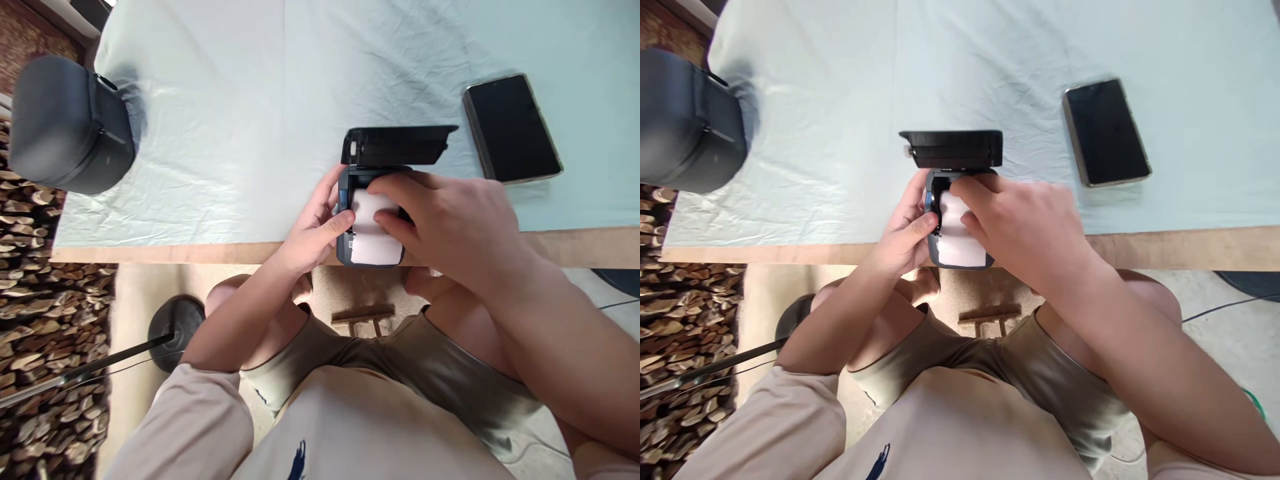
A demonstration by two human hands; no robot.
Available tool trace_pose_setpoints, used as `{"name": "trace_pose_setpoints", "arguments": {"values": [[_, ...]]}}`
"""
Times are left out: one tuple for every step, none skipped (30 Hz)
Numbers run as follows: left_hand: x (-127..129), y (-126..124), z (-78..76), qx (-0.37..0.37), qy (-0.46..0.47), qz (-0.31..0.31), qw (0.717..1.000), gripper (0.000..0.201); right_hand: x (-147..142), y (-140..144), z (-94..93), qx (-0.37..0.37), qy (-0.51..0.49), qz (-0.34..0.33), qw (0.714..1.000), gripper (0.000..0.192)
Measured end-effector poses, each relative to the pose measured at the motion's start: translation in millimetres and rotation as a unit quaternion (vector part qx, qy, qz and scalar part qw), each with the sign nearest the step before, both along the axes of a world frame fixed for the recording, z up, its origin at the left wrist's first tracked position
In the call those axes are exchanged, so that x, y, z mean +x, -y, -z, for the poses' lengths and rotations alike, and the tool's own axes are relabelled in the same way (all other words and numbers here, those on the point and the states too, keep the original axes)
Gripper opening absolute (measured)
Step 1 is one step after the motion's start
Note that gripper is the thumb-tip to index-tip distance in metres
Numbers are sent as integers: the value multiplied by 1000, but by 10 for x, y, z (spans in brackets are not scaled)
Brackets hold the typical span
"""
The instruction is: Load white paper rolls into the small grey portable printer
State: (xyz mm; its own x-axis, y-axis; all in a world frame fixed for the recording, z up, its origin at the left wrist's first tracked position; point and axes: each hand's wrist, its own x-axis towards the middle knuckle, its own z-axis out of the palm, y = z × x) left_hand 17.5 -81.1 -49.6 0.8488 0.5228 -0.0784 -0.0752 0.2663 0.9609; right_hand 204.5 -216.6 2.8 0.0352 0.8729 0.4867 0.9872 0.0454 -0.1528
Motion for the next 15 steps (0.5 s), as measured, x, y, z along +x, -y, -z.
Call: {"name": "trace_pose_setpoints", "arguments": {"values": [[2, 1, 1, -2, 0, 3, 1000, 89, 10, -14, -7, -12, 4, -5, 1000, 14], [2, 3, 1, -5, 0, 6, 1000, 89, 15, -29, -17, -20, 11, -11, 1000, 13], [1, 5, -1, -8, -3, 7, 1000, 88, 16, -42, -30, -18, 17, -16, 1000, 11], [-3, 7, -3, -11, -6, 6, 1000, 88, 15, -51, -46, -14, 23, -19, 999, 10], [-8, 9, -5, -12, -10, 2, 1000, 87, 12, -56, -65, -6, 23, -19, 1000, 8], [-14, 10, -8, -9, -12, -2, 1000, 87, 12, -53, -87, 7, 15, -19, 1000, 9], [-21, 12, -10, -3, -14, -6, 1000, 88, 16, -44, -111, 11, -4, -22, 1000, 14], [-28, 13, -14, 5, -15, -8, 1000, 88, 25, -29, -135, 12, -30, -29, 999, 19], [-33, 16, -18, 11, -16, -7, 1000, 88, 38, -12, -158, 11, -62, -35, 997, 24], [-37, 19, -23, 13, -18, -3, 1000, 86, 55, 4, -178, 11, -92, -41, 995, 28], [-38, 24, -29, 14, -18, 0, 1000, 84, 70, 16, -193, 12, -114, -46, 992, 32], [-36, 30, -36, 13, -17, 3, 1000, 82, 82, 23, -204, 14, -124, -47, 991, 34], [-33, 35, -43, 11, -14, 1, 1000, 79, 87, 23, -211, 20, -131, -42, 990, 34], [-27, 40, -50, 11, -12, -3, 1000, 76, 86, 19, -217, 26, -140, -37, 989, 33], [-21, 43, -55, 10, -12, -8, 1000, 74, 80, 13, -223, 28, -160, -30, 986, 33]]}}
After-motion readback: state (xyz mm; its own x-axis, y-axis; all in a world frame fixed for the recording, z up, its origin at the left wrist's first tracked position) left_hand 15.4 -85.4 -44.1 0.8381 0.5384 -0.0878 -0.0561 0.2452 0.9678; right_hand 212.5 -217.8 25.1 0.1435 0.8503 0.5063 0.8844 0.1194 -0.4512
